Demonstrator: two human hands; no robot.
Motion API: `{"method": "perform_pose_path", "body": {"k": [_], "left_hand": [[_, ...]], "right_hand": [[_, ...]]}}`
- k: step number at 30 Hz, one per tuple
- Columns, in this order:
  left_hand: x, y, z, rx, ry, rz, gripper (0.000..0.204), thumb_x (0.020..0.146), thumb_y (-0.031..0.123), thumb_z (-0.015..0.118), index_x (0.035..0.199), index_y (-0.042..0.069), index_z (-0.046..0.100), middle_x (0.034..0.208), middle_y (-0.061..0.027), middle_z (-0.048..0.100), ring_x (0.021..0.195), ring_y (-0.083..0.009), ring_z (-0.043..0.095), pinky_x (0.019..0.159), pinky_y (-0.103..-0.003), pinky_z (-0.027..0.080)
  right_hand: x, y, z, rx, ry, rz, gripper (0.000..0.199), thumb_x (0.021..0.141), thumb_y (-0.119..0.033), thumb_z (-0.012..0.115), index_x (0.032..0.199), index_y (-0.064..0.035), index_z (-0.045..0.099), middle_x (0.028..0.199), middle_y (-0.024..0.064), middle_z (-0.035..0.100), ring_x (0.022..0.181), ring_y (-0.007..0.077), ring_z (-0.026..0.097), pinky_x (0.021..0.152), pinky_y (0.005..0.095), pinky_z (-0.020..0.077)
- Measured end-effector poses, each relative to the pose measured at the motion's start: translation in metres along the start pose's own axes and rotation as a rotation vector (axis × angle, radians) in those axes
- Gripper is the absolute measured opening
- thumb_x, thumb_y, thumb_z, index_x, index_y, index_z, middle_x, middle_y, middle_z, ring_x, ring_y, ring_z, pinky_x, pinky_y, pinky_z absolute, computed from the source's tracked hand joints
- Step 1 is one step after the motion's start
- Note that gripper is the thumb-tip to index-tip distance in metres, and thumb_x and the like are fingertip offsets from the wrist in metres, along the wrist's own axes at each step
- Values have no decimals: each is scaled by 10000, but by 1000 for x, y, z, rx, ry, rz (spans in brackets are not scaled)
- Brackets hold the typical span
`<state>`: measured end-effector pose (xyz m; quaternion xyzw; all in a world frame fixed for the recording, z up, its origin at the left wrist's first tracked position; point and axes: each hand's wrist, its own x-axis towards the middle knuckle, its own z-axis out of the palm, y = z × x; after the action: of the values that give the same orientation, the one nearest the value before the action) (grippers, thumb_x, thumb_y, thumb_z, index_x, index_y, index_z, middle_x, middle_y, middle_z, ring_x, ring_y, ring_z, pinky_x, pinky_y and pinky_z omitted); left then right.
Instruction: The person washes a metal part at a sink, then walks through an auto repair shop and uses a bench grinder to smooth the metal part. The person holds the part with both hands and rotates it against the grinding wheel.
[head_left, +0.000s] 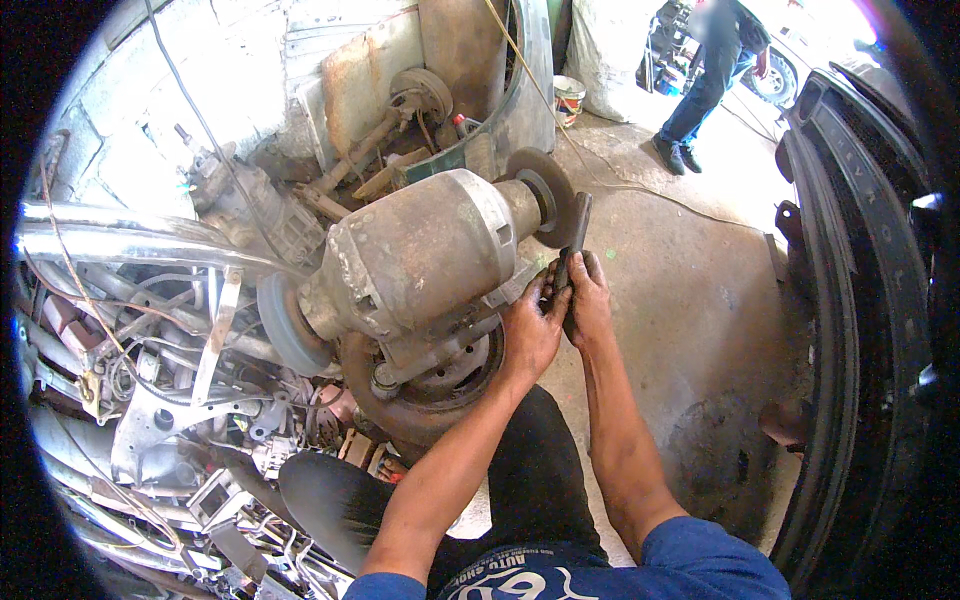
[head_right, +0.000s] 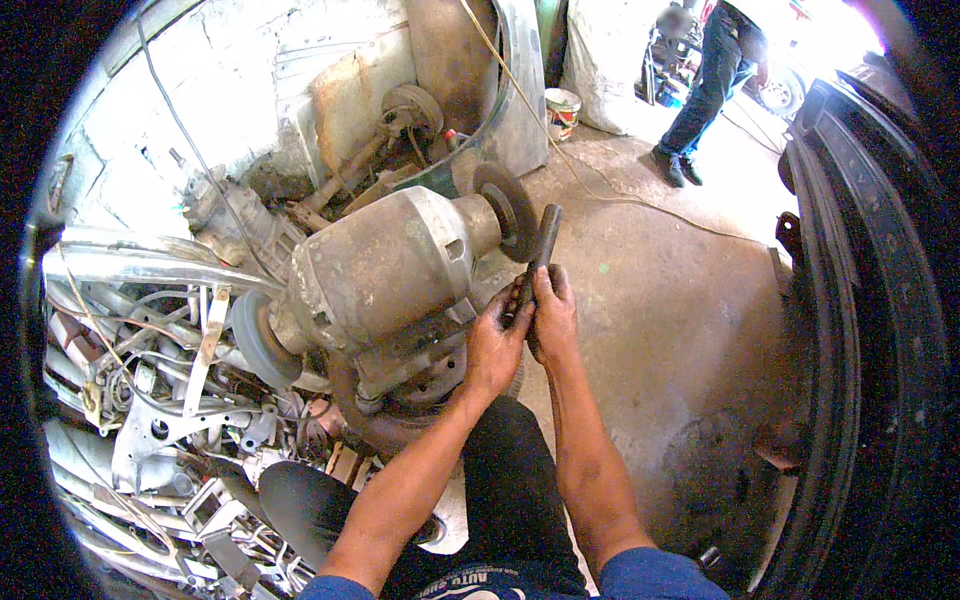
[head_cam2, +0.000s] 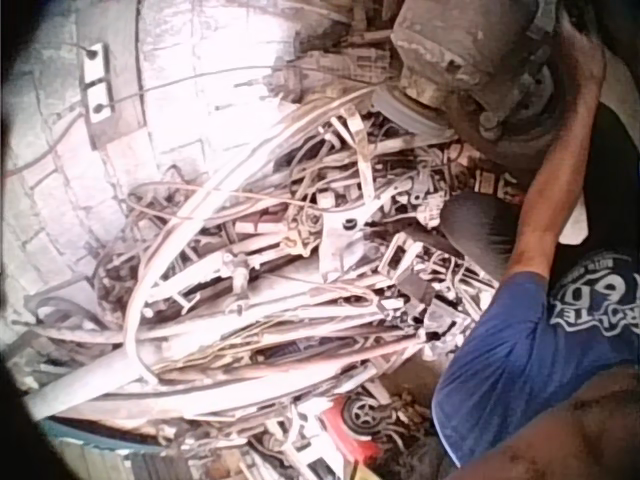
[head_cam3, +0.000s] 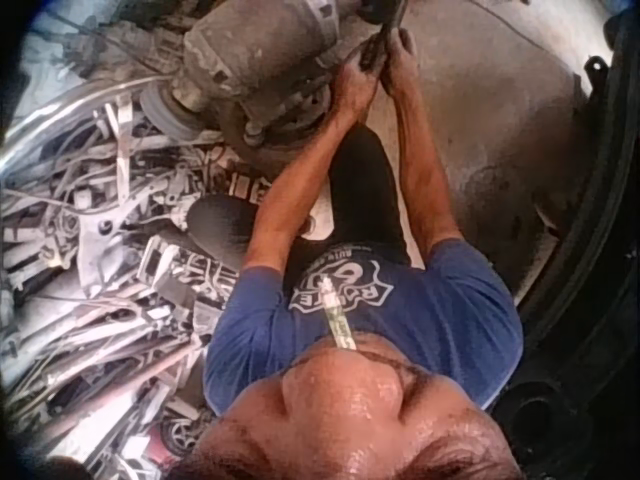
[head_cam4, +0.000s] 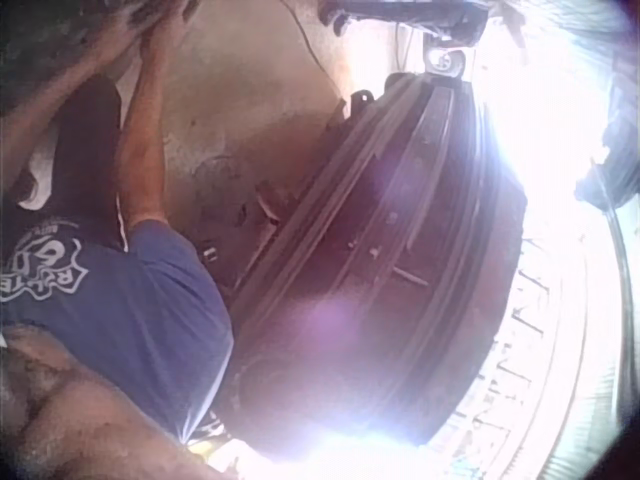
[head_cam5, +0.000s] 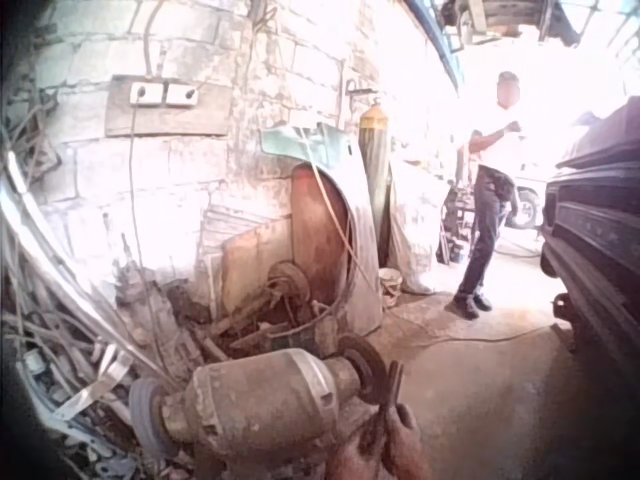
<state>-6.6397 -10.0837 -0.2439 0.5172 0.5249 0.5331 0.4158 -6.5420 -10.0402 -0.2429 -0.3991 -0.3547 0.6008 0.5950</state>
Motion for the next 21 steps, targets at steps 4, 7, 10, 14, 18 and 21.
{"method": "perform_pose_path", "body": {"k": [4, 7, 10, 14, 18, 21], "left_hand": [[6, -1, 0, 36, -1, 47, 440, 1005, 256, 645, 1340, -27, 597, 1137, -177, 725, 1005, -226, 697, 911, -354, 532], [4, -4, 0, 5, -3, 59, 431, 1002, 237, 648, 1340, -26, 597, 1135, -174, 726, 997, -224, 696, 915, -353, 531], [-7, -6, -2, -18, 9, 61, 424, 997, 222, 656, 1337, -25, 600, 1137, -171, 726, 998, -226, 696, 918, -355, 531], [-23, -8, -6, 4, 23, 23, 421, 992, 216, 664, 1334, -23, 603, 1163, -177, 722, 1028, -236, 697, 924, -359, 530], [-15, -6, -5, 69, 23, -30, 422, 990, 213, 668, 1336, -20, 604, 1189, -180, 718, 1060, -239, 695, 933, -360, 530], [-2, -1, -1, -5, 9, -9, 420, 989, 211, 671, 1331, -23, 606, 1175, -182, 721, 1052, -236, 697, 930, -358, 532]], "right_hand": [[3, -3, 2, 42, -18, -22, 234, 1079, -276, 527, 1075, -43, 542, 878, 41, 586, 744, 131, 563, 661, 298, 509], [-1, -4, 3, -19, -8, -26, 245, 1076, -285, 536, 1067, -40, 542, 876, 40, 580, 751, 131, 555, 665, 300, 502], [-12, 0, 0, -83, 7, -15, 253, 1074, -288, 540, 1061, -36, 543, 879, 40, 575, 765, 129, 547, 666, 301, 493], [-21, 14, -3, -93, 50, 38, 258, 1074, -287, 539, 1053, -29, 549, 882, 41, 575, 775, 127, 547, 665, 297, 487], [-11, 16, -4, -76, 25, -29, 250, 1074, -278, 539, 1051, -30, 555, 877, 36, 581, 752, 121, 545, 664, 292, 487], [-2, 7, -3, -35, -2, -42, 236, 1075, -275, 536, 1068, -39, 546, 885, 41, 584, 746, 129, 553, 666, 296, 497]]}}
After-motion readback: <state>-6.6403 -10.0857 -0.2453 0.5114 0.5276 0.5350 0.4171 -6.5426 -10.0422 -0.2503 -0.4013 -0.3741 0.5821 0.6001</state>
